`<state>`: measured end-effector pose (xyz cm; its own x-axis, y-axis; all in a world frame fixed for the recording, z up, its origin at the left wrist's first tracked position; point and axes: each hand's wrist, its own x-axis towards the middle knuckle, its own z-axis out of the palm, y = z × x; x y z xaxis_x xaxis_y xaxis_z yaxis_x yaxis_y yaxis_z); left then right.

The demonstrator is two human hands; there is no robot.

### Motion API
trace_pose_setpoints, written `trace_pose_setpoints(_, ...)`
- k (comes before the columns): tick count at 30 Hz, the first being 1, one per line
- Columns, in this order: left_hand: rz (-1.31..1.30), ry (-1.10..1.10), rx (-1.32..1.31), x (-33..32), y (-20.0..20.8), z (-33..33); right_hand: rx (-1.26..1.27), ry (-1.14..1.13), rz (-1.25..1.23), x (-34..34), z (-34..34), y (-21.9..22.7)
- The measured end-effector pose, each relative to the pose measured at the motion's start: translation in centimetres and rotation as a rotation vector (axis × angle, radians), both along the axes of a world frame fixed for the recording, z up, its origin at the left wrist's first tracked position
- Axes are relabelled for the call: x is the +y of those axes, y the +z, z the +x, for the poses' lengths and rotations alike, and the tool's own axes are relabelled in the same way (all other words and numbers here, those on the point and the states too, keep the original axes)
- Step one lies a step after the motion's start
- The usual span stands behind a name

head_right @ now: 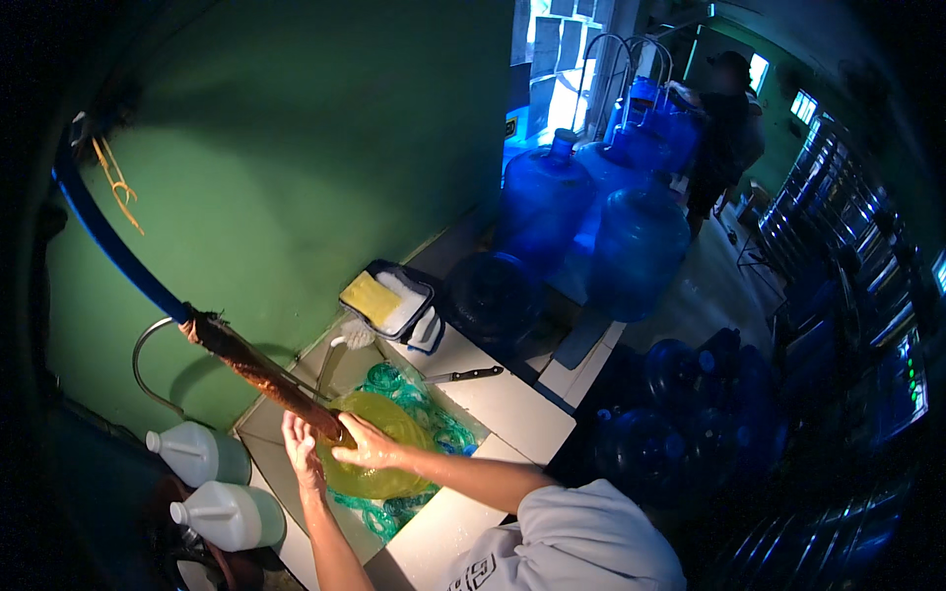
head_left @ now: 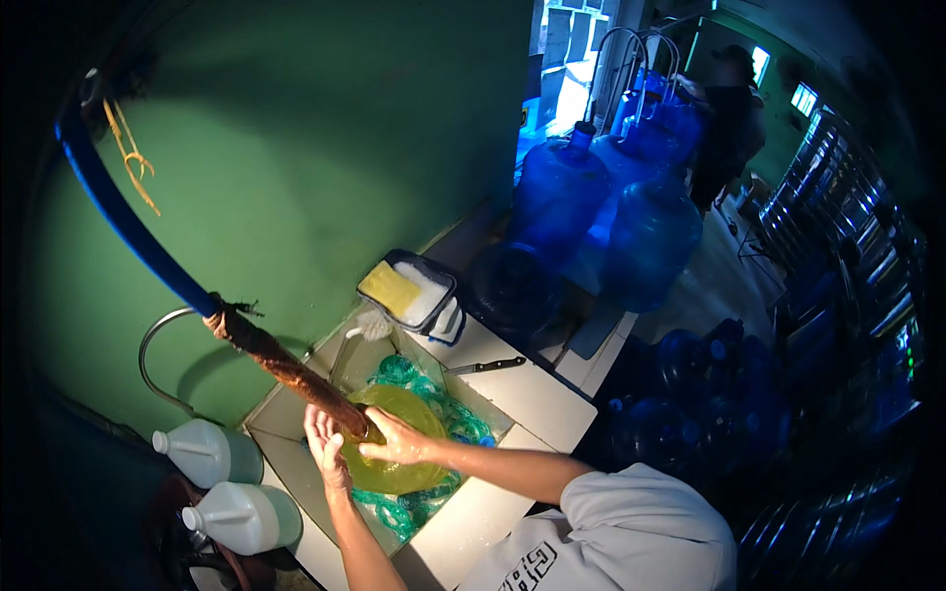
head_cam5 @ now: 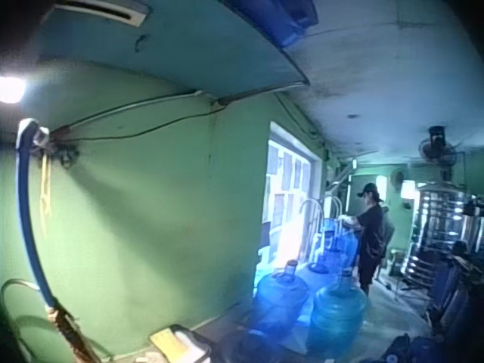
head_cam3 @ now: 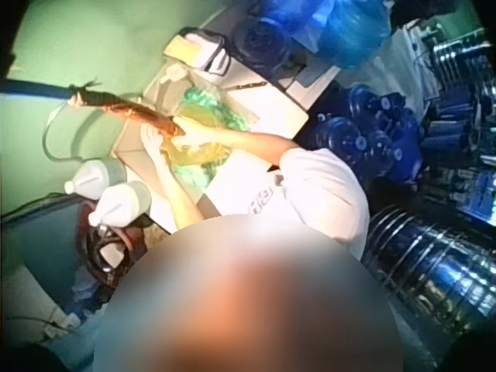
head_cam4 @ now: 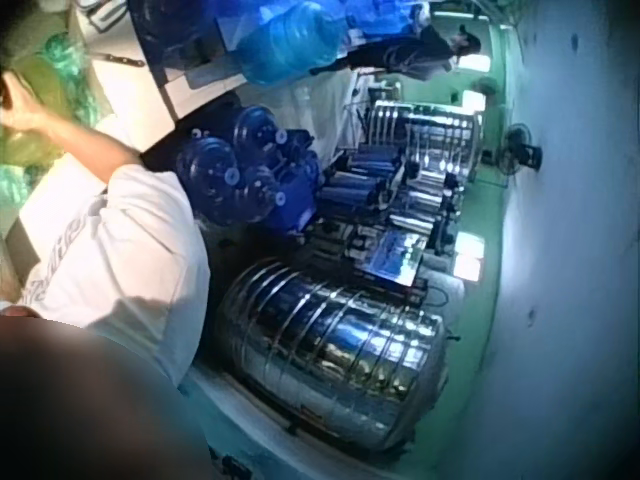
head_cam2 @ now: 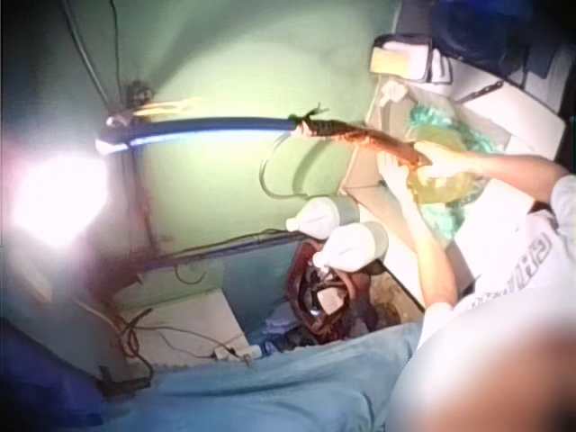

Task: The person scrubs the interior of large water dispenser jugs using a long-handled brush and rinses them under a tap. They handle both blue and yellow jugs, repeatedly inserting the brush, rotating it, and rinsing the interior before setting the jugs aside.

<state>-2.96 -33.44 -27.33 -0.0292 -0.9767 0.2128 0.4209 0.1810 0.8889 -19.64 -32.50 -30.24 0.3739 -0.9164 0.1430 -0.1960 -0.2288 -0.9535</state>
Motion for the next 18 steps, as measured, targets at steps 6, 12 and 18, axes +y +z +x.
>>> trace_pose_setpoints(6,0.022,0.255,-0.473,-4.2,3.3,-4.1,-0.300,-0.065,0.092,-3.7,5.6,-2.9)
trace_pose_setpoints(12,-0.056,0.204,-0.396,-4.0,0.9,-2.4,-0.470,0.321,0.212,-8.4,5.4,-5.7)
trace_pose_setpoints(18,0.054,0.344,-0.415,-4.1,-0.2,-2.6,0.346,0.499,0.003,-6.7,4.9,-5.6)
